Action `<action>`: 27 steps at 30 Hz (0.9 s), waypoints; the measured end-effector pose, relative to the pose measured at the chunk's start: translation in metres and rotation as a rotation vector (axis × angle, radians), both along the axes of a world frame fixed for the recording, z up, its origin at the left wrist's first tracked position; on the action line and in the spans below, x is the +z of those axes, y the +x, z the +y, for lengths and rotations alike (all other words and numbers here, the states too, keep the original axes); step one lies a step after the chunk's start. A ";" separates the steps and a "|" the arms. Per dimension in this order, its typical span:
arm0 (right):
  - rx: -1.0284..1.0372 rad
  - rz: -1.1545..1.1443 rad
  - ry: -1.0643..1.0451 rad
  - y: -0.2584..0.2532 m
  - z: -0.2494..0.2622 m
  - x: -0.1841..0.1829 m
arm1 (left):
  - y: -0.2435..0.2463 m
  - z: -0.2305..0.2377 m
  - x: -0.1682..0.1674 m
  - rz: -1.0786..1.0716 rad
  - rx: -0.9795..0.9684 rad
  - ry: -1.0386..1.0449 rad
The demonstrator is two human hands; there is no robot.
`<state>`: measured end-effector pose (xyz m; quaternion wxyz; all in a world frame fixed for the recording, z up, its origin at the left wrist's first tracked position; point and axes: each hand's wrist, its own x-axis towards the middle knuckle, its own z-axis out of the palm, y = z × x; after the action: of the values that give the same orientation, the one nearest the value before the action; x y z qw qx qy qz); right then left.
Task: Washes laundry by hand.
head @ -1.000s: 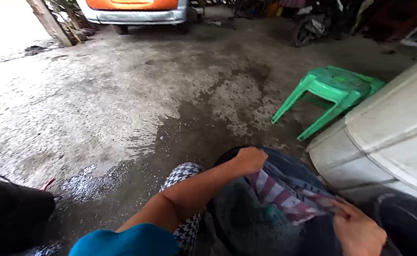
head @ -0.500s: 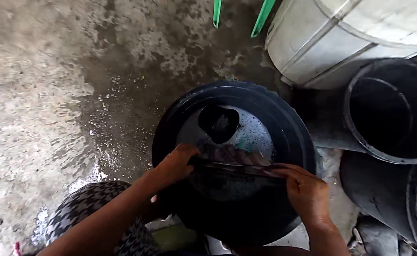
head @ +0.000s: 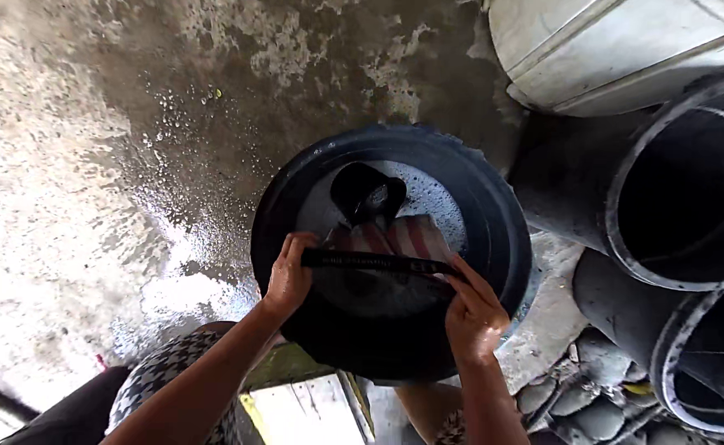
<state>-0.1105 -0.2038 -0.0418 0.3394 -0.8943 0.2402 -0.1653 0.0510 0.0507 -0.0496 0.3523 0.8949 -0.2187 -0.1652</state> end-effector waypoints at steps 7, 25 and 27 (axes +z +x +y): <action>-0.052 0.088 0.046 -0.025 0.045 -0.001 | -0.023 0.036 0.028 0.208 0.094 0.151; 0.718 0.381 0.614 0.041 0.251 0.385 | -0.013 0.187 0.358 0.894 1.269 -1.154; 0.798 0.597 0.531 0.072 0.270 0.423 | 0.001 0.211 0.400 0.882 1.150 -1.159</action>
<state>-0.0385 0.0663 0.3812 0.5063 -0.8076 0.0022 0.3023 0.0518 0.2617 0.3500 0.8236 0.4060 0.3642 -0.1555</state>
